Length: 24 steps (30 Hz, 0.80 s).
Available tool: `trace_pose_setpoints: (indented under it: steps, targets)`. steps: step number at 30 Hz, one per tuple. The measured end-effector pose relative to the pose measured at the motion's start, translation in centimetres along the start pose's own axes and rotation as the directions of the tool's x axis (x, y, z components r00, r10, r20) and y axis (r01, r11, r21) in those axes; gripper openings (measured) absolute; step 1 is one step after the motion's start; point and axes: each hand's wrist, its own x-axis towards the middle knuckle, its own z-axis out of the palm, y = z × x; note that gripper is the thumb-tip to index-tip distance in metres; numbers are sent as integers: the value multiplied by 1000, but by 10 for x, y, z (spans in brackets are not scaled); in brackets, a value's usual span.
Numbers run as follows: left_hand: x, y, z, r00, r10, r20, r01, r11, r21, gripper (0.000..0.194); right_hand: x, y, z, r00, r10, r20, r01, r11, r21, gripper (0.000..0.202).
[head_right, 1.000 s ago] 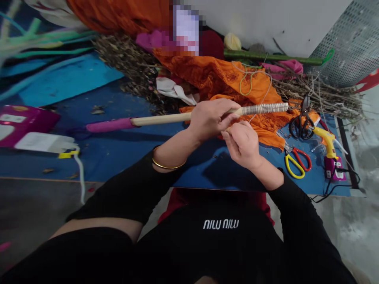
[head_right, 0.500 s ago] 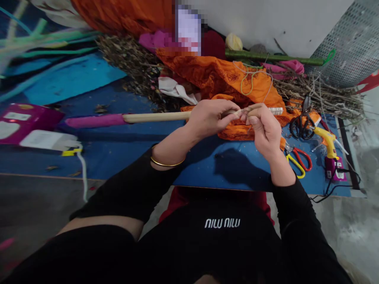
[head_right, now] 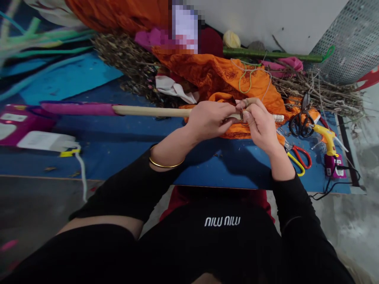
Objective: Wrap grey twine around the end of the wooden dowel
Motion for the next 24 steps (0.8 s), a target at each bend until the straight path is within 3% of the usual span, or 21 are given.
trace_pose_setpoints:
  steps: [5,11,15,20,24]
  targets:
    - [-2,0,2,994,89,-68,-84,994,76,37,0,3,-1,999,37,1,-37,997,-66,44]
    - [-2,-1,9,977,149,-153,-132,984,116,37,0,3,4,999,49,3,-49,998,-31,43]
    - [-1,-8,5,980,133,-151,-119,988,95,38,2,1,0,984,104,-146,-86,989,121,41]
    - [-2,-22,-2,986,57,-159,-61,998,-15,36,5,23,-35,862,342,-375,-195,905,378,36]
    - [-2,-26,-7,989,30,-146,-50,989,-137,33,3,64,-58,778,415,-471,-303,905,298,36]
